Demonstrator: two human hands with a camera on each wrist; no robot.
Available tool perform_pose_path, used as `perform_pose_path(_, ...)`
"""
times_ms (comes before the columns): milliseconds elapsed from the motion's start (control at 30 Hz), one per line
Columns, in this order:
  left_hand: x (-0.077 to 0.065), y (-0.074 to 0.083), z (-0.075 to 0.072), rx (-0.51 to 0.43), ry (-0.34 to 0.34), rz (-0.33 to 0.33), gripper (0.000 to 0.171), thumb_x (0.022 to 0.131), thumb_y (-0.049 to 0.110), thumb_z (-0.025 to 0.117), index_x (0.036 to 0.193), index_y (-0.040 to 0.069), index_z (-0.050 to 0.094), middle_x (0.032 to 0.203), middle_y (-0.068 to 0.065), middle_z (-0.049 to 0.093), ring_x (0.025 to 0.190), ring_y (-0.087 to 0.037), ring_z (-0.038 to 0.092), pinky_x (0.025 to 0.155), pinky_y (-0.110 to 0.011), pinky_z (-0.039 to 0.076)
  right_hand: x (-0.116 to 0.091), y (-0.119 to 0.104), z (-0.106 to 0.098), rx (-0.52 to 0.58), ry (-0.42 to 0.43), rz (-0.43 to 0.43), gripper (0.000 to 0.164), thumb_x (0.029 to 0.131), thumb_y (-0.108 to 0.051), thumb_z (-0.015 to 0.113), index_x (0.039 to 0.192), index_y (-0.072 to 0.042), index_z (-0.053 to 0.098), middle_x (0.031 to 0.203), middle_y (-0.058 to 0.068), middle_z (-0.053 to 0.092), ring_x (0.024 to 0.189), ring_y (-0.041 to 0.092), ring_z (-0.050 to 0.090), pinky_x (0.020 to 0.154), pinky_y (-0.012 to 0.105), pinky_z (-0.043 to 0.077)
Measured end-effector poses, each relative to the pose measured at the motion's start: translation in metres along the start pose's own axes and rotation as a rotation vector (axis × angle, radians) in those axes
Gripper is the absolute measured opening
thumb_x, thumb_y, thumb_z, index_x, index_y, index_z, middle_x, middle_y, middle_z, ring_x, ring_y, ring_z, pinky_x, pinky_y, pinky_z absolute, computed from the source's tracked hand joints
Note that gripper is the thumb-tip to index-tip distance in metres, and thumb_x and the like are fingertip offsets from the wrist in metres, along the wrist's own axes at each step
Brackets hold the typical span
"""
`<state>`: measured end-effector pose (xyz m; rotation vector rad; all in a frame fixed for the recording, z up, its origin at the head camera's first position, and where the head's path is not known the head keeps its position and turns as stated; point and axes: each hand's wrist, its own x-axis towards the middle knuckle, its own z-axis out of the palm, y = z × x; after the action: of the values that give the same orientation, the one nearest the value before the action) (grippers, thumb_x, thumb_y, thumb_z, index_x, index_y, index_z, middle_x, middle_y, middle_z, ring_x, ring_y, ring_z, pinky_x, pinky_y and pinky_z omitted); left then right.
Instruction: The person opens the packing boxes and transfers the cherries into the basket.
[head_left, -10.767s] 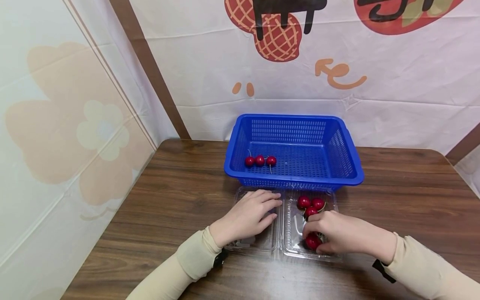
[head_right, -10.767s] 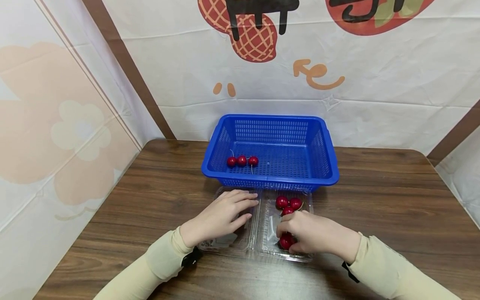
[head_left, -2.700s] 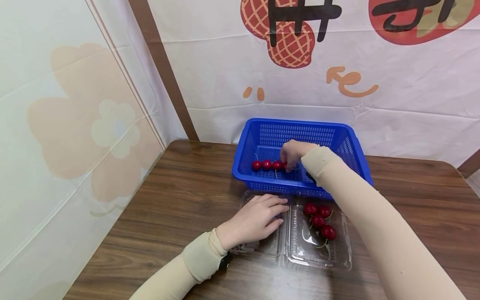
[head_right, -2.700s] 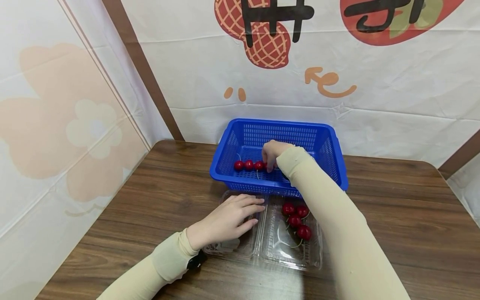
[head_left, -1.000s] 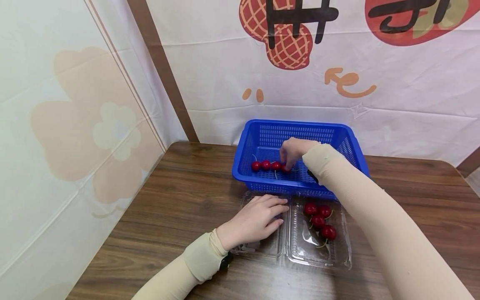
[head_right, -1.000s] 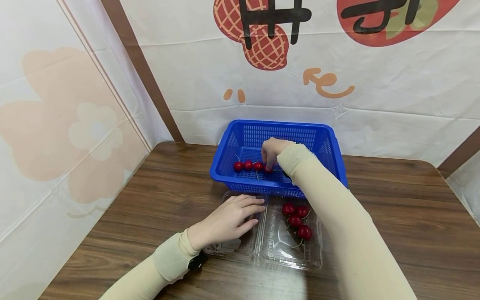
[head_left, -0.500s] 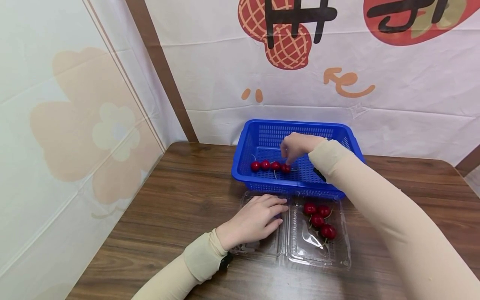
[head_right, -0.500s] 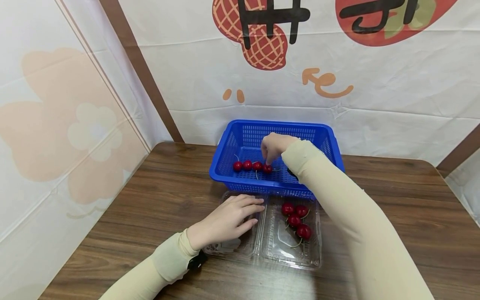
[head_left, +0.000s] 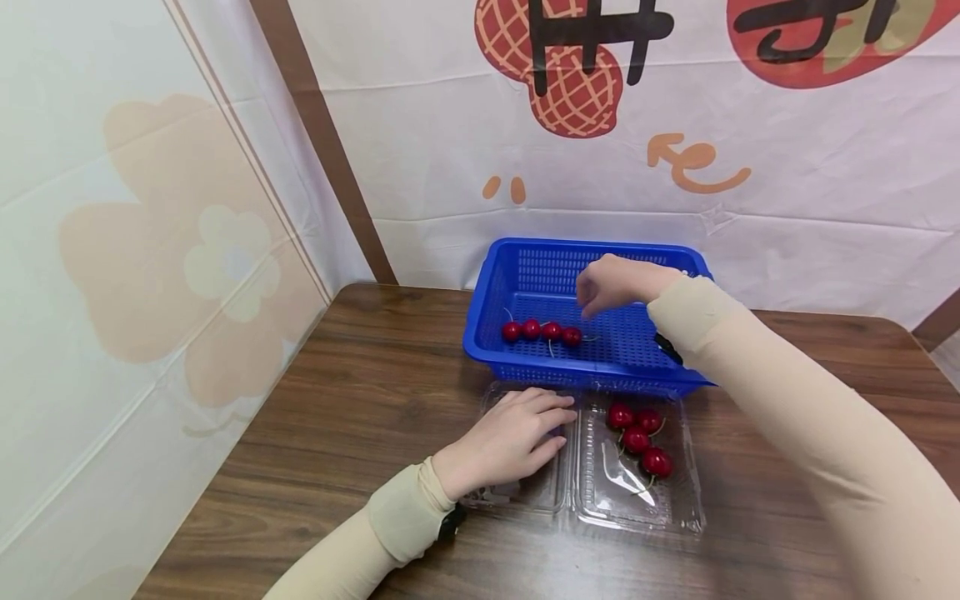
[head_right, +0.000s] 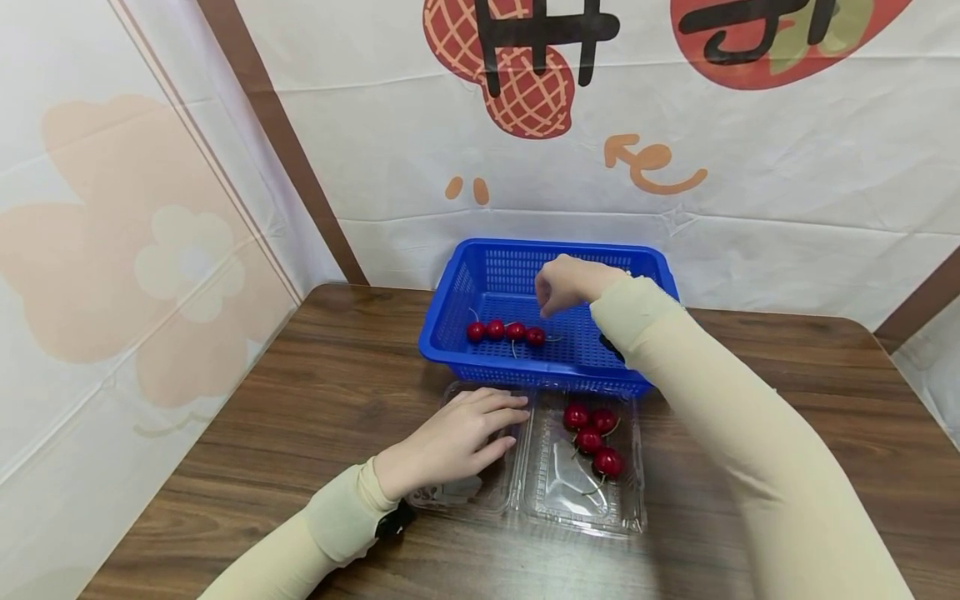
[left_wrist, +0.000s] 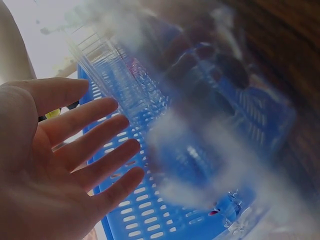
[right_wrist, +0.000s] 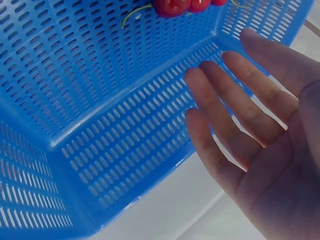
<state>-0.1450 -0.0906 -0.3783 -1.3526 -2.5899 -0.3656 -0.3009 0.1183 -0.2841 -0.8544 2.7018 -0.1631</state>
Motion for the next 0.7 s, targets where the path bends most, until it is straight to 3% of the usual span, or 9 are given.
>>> perform_pose_path(233,0.0,0.001,-0.002,-0.001,-0.009,-0.002,0.034,0.089,0.027,0.054,0.118,0.012,0.064,0.127,-0.004,0.058,0.117,-0.022,0.049,0.096,-0.039,0.043,-0.011,0.002,-0.001,-0.014,0.086,-0.08,0.018,0.083,-0.022,0.066,0.095,-0.007,0.068,0.092,0.008,0.069,0.081,0.018,0.063,0.077,0.041,0.055)
perform_pose_path(700,0.0,0.001,-0.002,0.011,0.0,-0.001,0.034,0.089,0.027,0.054,0.118,0.012,0.064,0.127,-0.004,0.059,0.117,-0.02,0.049,0.096,-0.039,0.043,-0.04,0.0,-0.002,-0.056,0.202,-0.129,0.014,0.082,-0.02,0.067,0.092,-0.01,0.068,0.087,0.006,0.07,0.077,0.016,0.063,0.074,0.038,0.056)
